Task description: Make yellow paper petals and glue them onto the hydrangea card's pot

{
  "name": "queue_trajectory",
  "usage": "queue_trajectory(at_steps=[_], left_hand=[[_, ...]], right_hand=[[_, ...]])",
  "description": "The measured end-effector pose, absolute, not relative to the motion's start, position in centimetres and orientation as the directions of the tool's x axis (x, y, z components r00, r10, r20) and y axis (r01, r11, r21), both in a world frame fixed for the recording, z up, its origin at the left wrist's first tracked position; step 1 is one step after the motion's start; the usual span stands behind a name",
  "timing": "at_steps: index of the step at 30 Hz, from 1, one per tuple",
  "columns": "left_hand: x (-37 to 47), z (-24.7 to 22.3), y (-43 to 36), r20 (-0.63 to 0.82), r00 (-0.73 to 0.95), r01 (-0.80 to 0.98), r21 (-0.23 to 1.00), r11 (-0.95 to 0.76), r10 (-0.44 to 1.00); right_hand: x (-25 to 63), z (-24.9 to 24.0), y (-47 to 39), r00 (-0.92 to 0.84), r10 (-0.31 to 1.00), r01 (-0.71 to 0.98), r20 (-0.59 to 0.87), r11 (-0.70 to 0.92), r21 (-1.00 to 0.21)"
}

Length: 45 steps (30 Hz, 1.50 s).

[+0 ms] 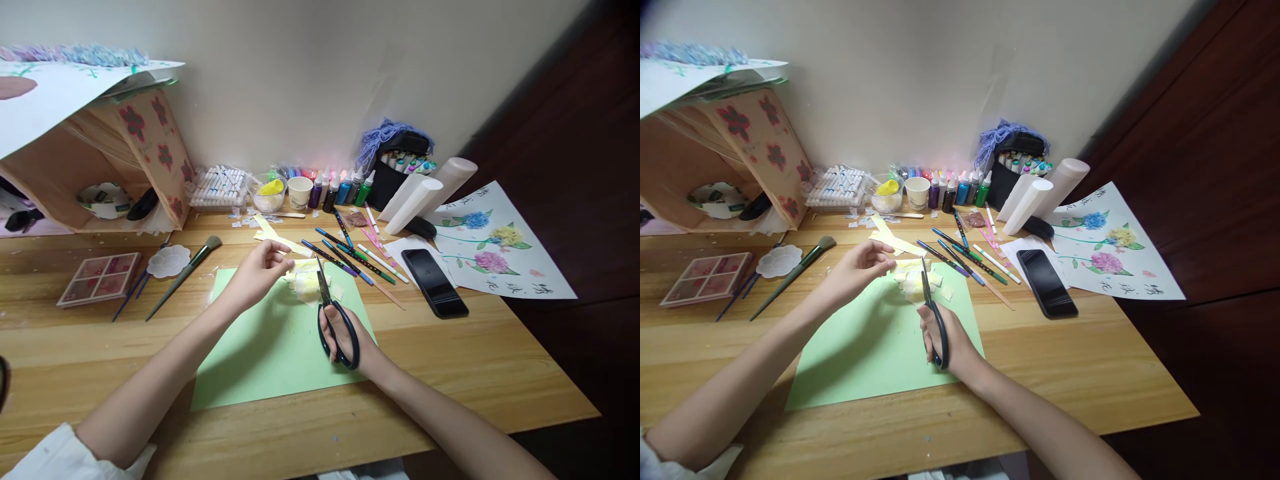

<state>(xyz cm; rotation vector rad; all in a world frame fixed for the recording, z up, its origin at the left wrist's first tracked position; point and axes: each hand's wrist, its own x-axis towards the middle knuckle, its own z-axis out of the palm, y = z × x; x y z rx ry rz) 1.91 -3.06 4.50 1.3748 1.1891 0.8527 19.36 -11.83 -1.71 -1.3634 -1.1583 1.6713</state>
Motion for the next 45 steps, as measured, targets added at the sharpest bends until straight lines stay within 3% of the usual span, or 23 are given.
queue_trajectory(at_steps=[7, 12, 17, 30, 36, 45], left_hand=[[1.7, 4.0, -2.8, -0.060, 0.236, 0.213, 0.977, 0.009, 0.970], [1.8, 3.7, -2.5, -0.014, 0.177, 0.162, 0.987, -0.015, 0.984], [2.4, 3.5, -2.9, -0.021, 0.157, 0.105, 0.994, 0.004, 0.987], [3.2, 3.8, -3.7, -0.082, 0.199, 0.115, 0.992, 0.060, 0.976], [3.0, 3.4, -3.6, -0.064, 0.212, 0.133, 0.991, 0.036, 0.975], [2.3, 3.1, -3.0, -0.073, 0.250, 0.180, 0.983, 0.028, 0.966]], right_hand=[[19.4, -1.9, -11.3, -0.213, 0.889, -0.051, -0.404, -0.423, -0.904], [19.6, -0.8, -10.7, -0.414, 0.797, -0.096, -0.440, -0.519, -0.849], [19.4, -0.7, -11.5, -0.496, 0.783, -0.062, -0.376, -0.464, -0.883], [19.0, 0.0, -11.4, -0.415, 0.832, 0.007, -0.368, -0.402, -0.916], [18.6, -0.7, -11.3, -0.383, 0.854, -0.059, -0.353, -0.404, -0.913], [18.7, -1.0, -11.3, -0.254, 0.862, -0.014, -0.440, -0.458, -0.889]])
